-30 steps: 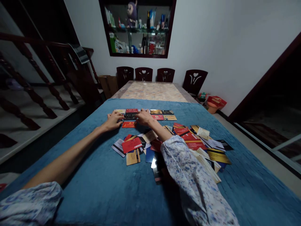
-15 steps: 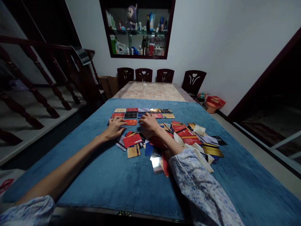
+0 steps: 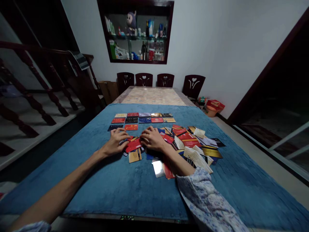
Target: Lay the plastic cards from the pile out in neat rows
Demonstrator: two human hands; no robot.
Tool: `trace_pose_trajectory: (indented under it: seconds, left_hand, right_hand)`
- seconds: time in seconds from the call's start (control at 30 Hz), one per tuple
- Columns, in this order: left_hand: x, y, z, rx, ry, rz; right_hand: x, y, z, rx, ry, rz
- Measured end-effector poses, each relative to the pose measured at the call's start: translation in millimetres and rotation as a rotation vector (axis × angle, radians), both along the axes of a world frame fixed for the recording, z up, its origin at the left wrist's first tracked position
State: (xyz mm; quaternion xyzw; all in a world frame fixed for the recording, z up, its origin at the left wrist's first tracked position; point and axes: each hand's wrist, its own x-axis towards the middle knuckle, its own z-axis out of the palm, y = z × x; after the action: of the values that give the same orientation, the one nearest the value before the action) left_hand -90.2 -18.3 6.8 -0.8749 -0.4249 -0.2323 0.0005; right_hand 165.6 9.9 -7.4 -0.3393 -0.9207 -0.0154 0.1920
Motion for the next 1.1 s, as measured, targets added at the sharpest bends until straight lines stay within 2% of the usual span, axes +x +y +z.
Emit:
trace_pose_trajectory:
  seconds: [0.2,0.67,0.9,1.1]
  left_hand:
    - [-1.5,-10.3,6.1,0.031,0.103,-0.115]
    - [-2.9,-12.6,9.4,-0.007,0.19,-0.138]
    - [-4.1,-13.1,14.3,-0.002,0.189,-0.204]
    - [-8.8,-8.6,11.0,0.061,0.157,-0.266]
  right_hand:
    - [-5.1,-5.7,-1.9,-0.01,0.035,0.096]
    - [-9.5,-0.4,-4.6,0.032,-0.017,0.175]
    - [-6.9,1.6,-2.5,0.074,0.029,0.232]
    - [-7.8,8.0,-11.5,0.171,0.105,0.262]
